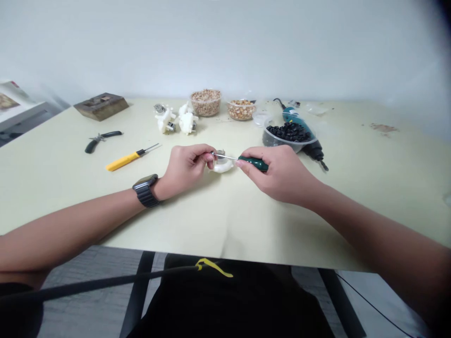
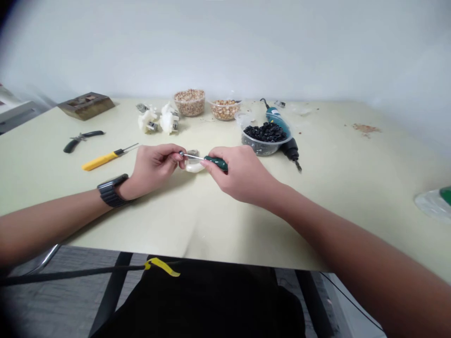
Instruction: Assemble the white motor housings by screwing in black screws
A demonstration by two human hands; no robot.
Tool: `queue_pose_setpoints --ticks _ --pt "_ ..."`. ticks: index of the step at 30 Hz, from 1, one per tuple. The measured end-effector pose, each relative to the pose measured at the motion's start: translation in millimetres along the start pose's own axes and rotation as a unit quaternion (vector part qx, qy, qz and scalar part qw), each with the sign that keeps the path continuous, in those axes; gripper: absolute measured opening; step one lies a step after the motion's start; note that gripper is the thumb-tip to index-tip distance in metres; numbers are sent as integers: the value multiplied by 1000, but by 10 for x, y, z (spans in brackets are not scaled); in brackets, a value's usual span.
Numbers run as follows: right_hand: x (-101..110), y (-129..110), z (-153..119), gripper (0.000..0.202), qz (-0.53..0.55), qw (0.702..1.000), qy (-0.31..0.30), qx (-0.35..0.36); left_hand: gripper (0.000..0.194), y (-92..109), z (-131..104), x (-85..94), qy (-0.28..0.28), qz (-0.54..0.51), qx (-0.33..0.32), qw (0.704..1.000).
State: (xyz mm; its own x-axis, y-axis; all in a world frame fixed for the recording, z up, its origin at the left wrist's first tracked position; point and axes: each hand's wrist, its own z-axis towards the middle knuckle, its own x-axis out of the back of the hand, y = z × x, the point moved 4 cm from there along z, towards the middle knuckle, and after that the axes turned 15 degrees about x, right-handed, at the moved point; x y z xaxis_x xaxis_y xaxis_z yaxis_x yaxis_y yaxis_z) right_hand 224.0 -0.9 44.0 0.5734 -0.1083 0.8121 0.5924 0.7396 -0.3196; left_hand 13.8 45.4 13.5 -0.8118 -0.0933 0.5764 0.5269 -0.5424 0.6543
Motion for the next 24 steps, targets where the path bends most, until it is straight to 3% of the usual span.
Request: queue_pose_setpoints --ticks 17,24 --pt "-49 95 -21 26 57 998 23 -8 20 -25 -5 16 1 21 -12 1000" --pt "-110 105 -6 31 108 994 1 -30 21 -30 -23 56 13 44 -40 998"
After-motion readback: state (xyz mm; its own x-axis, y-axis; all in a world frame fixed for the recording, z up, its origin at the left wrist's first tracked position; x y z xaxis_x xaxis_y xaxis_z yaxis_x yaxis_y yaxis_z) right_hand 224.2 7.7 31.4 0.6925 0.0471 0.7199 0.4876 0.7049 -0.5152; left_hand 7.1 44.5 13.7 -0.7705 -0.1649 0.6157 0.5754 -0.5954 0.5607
